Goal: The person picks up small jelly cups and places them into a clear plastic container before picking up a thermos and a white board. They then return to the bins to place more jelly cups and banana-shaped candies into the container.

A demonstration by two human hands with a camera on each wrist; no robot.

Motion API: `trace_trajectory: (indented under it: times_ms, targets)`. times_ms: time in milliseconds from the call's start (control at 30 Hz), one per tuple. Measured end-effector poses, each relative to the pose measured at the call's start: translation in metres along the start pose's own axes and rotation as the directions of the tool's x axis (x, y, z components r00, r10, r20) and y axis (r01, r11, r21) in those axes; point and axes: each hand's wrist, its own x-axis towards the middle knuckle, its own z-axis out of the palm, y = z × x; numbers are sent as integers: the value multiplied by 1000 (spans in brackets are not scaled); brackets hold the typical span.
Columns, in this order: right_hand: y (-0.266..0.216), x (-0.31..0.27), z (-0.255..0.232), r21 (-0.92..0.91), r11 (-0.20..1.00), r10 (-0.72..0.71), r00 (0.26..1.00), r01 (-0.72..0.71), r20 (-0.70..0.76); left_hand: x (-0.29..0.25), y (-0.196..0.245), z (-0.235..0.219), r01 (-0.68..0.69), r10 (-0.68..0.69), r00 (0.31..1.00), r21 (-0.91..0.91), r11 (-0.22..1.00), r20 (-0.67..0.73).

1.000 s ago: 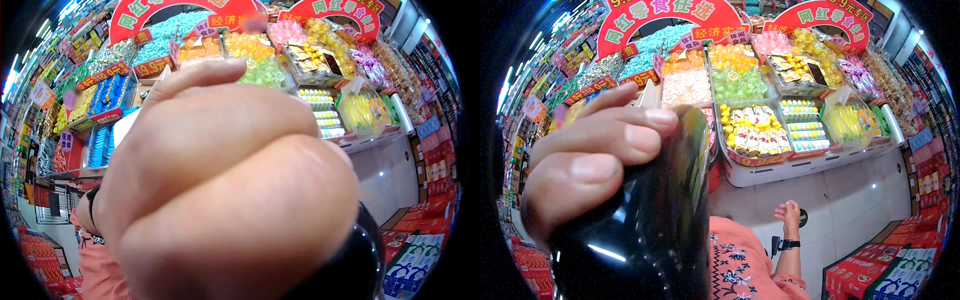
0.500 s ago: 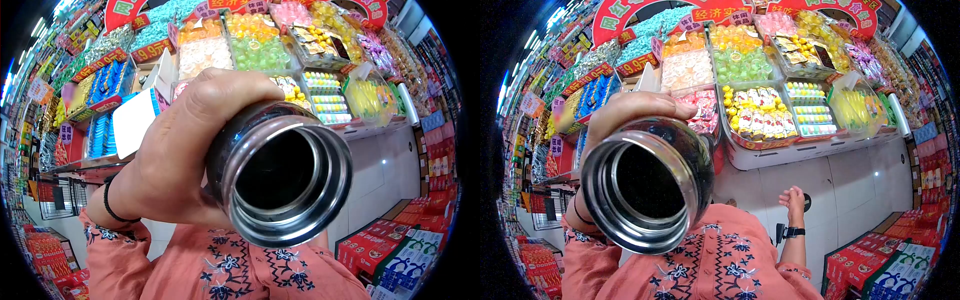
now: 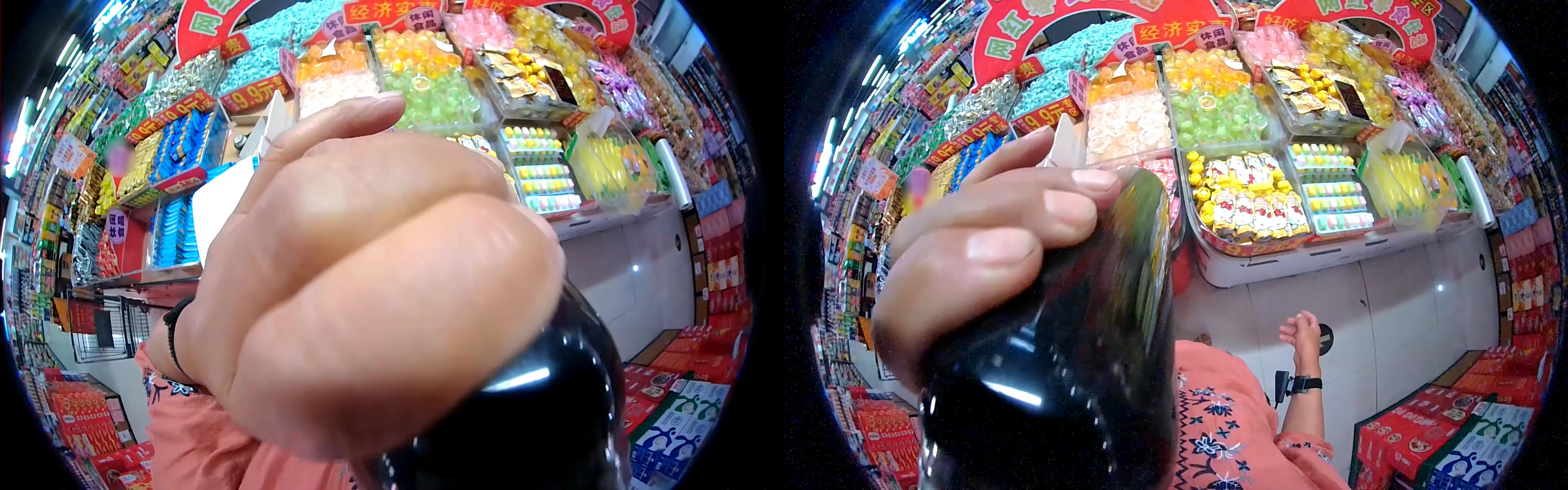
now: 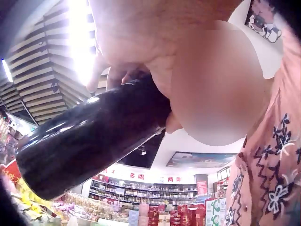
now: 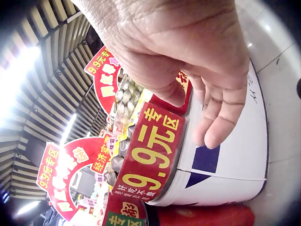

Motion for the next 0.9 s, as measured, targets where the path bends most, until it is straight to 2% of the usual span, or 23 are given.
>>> trace_trajectory:
  times_ms: [33, 133, 267, 367, 500, 900]
  targets:
    - [1, 3, 0, -5, 1000, -1, 1000, 1, 2, 7, 5, -22, 42, -37, 984, -26, 999, 175]
    - [2, 7, 1, 10, 1000, -18, 1000, 17, 14, 25, 19, -52, 197, -160, 884, -40, 980, 439]
    - [4, 12, 0, 17, 999, -28, 999, 27, 32, 24, 33, -47, 206, -195, 902, 13, 978, 384]
    - [2, 14, 0, 16, 999, -32, 999, 31, 34, 15, 25, -23, 99, -102, 971, 23, 995, 216]
    - [4, 19, 0, 0, 1000, -23, 999, 23, 38, 10, 20, -5, 40, -42, 993, 29, 999, 109]
    - [3, 26, 4, -33, 999, -23, 996, 26, 89, 2, 14, 9, 22, -22, 1000, 44, 999, 9]
